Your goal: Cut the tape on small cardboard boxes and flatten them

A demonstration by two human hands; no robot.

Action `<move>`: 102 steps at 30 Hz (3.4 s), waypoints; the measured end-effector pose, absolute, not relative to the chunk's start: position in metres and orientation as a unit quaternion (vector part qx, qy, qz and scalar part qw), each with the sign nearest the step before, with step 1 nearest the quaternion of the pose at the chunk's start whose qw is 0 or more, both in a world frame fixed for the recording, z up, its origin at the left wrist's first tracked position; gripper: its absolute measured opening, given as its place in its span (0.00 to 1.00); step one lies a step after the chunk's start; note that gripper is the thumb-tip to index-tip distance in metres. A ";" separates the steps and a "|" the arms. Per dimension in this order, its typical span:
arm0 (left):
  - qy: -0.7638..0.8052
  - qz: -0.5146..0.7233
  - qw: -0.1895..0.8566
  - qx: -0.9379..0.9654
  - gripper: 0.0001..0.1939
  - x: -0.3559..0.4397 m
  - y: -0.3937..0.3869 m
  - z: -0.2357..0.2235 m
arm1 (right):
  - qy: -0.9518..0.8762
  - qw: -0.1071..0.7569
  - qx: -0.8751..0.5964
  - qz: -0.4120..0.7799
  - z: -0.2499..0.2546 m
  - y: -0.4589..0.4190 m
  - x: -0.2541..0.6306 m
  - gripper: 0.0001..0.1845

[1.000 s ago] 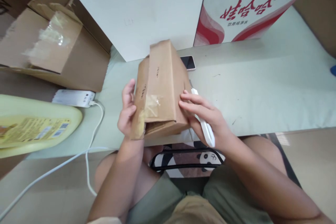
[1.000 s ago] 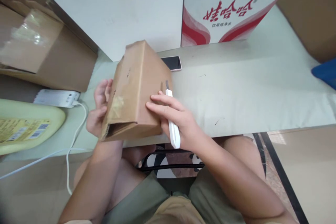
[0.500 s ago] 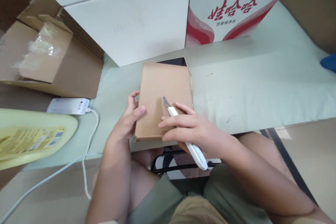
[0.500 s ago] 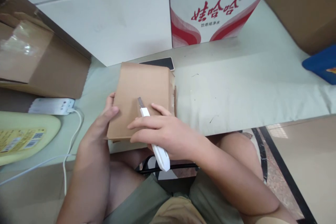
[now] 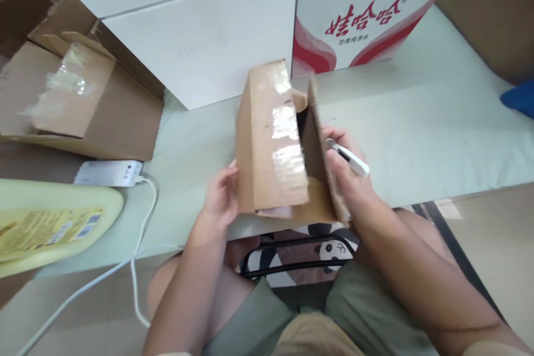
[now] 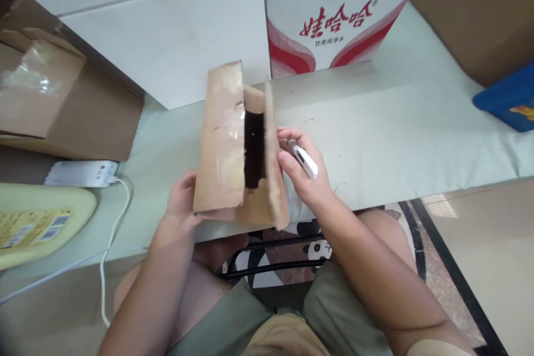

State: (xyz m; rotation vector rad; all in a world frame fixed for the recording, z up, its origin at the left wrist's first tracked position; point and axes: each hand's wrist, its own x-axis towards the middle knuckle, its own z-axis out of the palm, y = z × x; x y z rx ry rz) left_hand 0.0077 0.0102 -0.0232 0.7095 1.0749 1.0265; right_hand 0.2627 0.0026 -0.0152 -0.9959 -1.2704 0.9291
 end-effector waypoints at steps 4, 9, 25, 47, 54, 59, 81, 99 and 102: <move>0.519 0.453 0.647 0.327 0.29 0.016 0.008 -0.030 | -0.590 0.568 -0.422 0.389 -0.006 -0.004 0.261 0.22; 0.436 0.561 0.433 0.555 0.35 -0.005 0.010 -0.018 | -0.629 0.508 -0.415 0.416 -0.007 -0.008 0.259 0.18; 0.361 0.440 0.286 0.771 0.20 0.002 0.001 -0.008 | -0.627 0.460 -0.463 0.425 0.010 -0.015 0.248 0.21; 0.371 0.597 0.390 0.595 0.21 0.044 0.004 -0.039 | -0.646 0.467 -0.428 0.427 0.007 -0.005 0.261 0.11; 0.386 0.568 0.424 0.590 0.19 0.081 -0.021 -0.037 | -0.661 0.433 -0.485 0.374 0.018 -0.009 0.289 0.13; 0.415 0.559 0.426 0.579 0.16 0.099 -0.035 -0.039 | -0.697 0.393 -0.478 0.362 0.021 -0.009 0.305 0.09; 0.399 0.588 0.390 0.586 0.18 0.099 -0.040 -0.037 | -0.692 0.450 -0.485 0.289 0.003 -0.016 0.322 0.07; 0.497 0.434 0.230 0.715 0.48 0.092 -0.092 0.000 | -0.659 0.172 -0.704 0.203 -0.023 -0.003 0.332 0.26; 0.515 0.493 0.293 0.637 0.34 0.089 -0.084 -0.011 | -0.688 0.192 -0.666 0.215 -0.018 -0.006 0.333 0.21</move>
